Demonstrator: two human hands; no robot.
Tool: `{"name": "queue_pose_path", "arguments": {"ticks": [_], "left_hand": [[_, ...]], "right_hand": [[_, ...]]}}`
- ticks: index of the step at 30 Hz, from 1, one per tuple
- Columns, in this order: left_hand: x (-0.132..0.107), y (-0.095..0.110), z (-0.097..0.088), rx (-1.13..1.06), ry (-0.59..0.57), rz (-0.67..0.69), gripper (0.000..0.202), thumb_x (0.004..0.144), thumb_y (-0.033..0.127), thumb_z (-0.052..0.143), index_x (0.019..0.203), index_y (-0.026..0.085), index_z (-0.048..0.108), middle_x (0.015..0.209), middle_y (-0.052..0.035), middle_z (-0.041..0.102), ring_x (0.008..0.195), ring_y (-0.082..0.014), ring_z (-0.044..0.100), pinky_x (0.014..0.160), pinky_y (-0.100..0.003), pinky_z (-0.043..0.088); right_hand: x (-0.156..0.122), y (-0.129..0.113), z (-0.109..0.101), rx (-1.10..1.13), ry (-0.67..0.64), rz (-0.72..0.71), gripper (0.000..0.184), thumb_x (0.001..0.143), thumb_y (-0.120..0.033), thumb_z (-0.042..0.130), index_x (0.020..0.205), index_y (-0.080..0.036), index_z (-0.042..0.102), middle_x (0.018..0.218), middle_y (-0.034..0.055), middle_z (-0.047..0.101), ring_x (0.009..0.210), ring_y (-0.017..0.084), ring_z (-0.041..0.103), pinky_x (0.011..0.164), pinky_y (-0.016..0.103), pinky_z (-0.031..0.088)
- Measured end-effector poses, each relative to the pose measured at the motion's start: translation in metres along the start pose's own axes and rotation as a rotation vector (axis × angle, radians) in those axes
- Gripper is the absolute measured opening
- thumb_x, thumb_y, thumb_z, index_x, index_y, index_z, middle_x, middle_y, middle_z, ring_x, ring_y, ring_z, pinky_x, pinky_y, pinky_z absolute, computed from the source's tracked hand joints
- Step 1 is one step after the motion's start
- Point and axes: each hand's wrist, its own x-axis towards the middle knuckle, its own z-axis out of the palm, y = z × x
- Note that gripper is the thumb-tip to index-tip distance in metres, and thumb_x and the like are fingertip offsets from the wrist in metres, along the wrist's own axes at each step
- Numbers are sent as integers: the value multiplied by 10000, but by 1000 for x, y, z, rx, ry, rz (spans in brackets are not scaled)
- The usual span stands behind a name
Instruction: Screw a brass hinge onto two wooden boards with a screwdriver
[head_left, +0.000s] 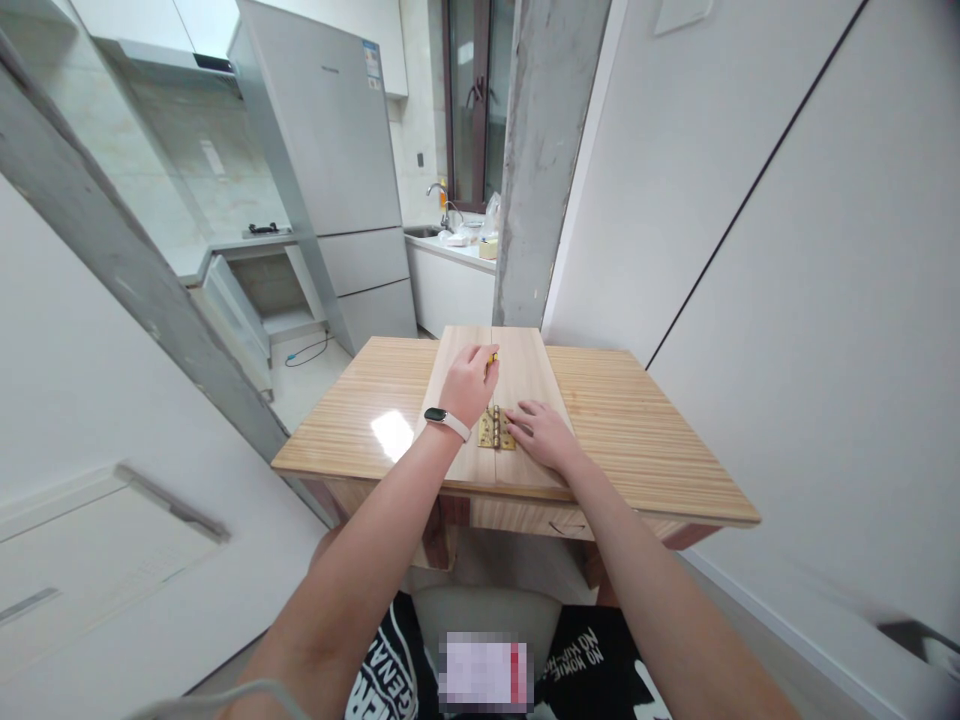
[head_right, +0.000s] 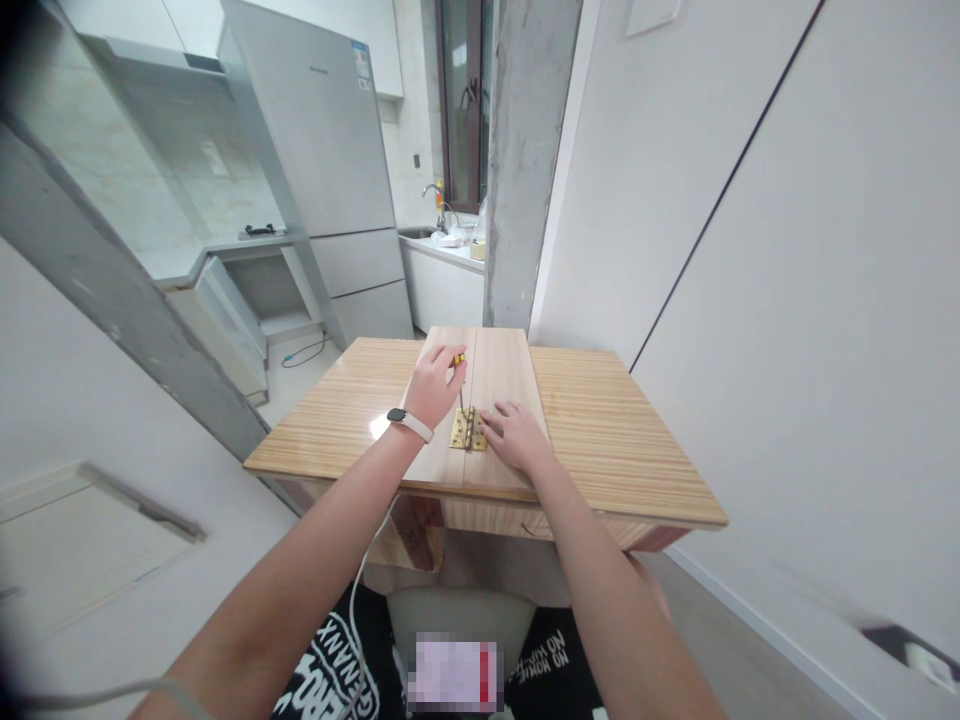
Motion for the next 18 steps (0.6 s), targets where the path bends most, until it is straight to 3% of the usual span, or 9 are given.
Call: {"name": "queue_pose_path", "arguments": {"ticks": [7, 13, 18], "left_hand": [[0, -1, 2, 60, 30, 15, 216, 977, 290, 663, 1183, 235, 701, 1110, -91, 632, 1054, -233, 639, 987, -393, 543], [-1, 0, 3, 46, 31, -18, 210, 1014, 275, 598, 1185, 217, 705, 1055, -91, 629, 987, -224, 644, 932, -374, 555], [-1, 2, 1, 28, 11, -1, 254, 1031, 193, 527, 1230, 214, 683, 1107, -95, 657, 1048, -228, 648, 973, -376, 536]], "right_hand": [[0, -1, 0, -1, -8, -2, 439, 1055, -494, 461, 1390, -310, 677, 1430, 106, 600, 1325, 261, 506, 1151, 427, 363], [-1, 0, 1, -4, -2, 1, 437, 1054, -499, 464, 1385, -315, 681, 1430, 102, 602, 1325, 264, 508, 1155, 432, 364], [0, 1, 2, -5, 5, -1, 435, 1054, -499, 467, 1382, -313, 683, 1434, 99, 600, 1325, 259, 507, 1156, 424, 364]]}}
